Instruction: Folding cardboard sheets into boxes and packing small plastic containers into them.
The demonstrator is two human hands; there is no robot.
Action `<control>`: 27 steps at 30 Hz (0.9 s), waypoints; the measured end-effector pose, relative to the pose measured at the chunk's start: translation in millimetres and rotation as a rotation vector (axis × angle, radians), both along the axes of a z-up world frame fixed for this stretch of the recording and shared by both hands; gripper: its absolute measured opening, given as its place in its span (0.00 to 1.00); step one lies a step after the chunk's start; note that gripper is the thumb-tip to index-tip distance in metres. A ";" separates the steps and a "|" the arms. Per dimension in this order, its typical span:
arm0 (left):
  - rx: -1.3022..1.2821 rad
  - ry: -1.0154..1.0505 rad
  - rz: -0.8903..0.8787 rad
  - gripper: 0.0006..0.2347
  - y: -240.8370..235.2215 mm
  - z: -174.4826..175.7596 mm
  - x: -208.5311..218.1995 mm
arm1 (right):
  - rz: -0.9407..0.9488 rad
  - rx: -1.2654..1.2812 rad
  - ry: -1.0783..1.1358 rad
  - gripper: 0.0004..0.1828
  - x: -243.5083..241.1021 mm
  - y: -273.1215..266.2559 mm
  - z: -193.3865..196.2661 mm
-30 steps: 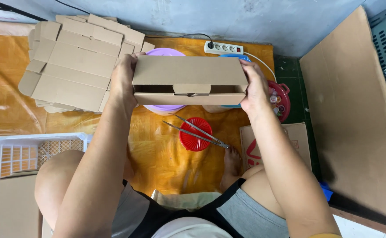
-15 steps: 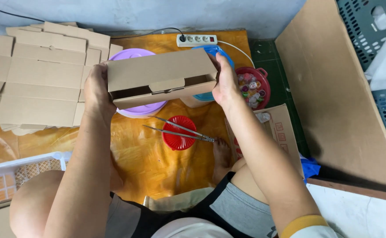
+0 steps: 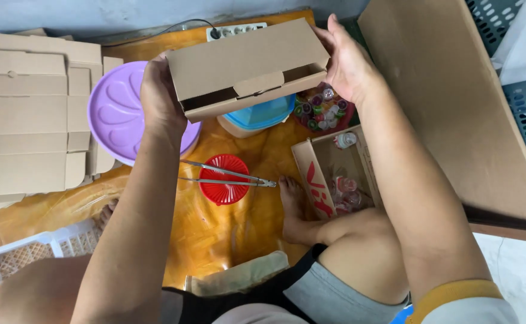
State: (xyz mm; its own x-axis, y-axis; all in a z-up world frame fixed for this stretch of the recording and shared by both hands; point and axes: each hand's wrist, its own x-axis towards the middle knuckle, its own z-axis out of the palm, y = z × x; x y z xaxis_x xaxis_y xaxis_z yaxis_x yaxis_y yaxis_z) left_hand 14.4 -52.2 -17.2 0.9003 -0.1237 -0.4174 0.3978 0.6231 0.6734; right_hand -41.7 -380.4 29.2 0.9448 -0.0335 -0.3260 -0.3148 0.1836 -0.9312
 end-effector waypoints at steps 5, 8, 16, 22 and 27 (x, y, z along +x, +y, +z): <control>-0.068 -0.087 -0.060 0.12 -41.8 -43.8 20.3 | -0.008 -0.059 0.008 0.50 5.7 -38.5 -32.3; 0.006 -0.046 -0.071 0.13 -57.9 -49.2 29.7 | 0.033 -0.133 0.013 0.52 10.7 -51.9 -44.4; 0.190 -0.097 -0.123 0.13 -50.9 -60.5 44.6 | -0.061 -0.065 0.119 0.44 12.7 -74.6 -76.0; 0.503 -0.307 -0.227 0.14 -26.8 -59.9 50.5 | -0.231 -0.613 0.245 0.14 -2.4 -161.2 -185.6; 1.107 -0.850 -0.553 0.06 25.2 15.4 48.3 | 0.032 -1.161 0.441 0.16 -41.9 -207.1 -249.6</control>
State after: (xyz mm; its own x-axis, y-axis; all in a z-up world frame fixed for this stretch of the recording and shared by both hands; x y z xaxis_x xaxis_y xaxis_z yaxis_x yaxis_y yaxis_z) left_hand 62.7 -26.9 -1.8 0.8619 -0.5000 0.0843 -0.3346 -0.4359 0.8355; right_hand -83.7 -587.5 -220.4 0.7679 -0.4935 -0.4084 -0.6312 -0.6916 -0.3512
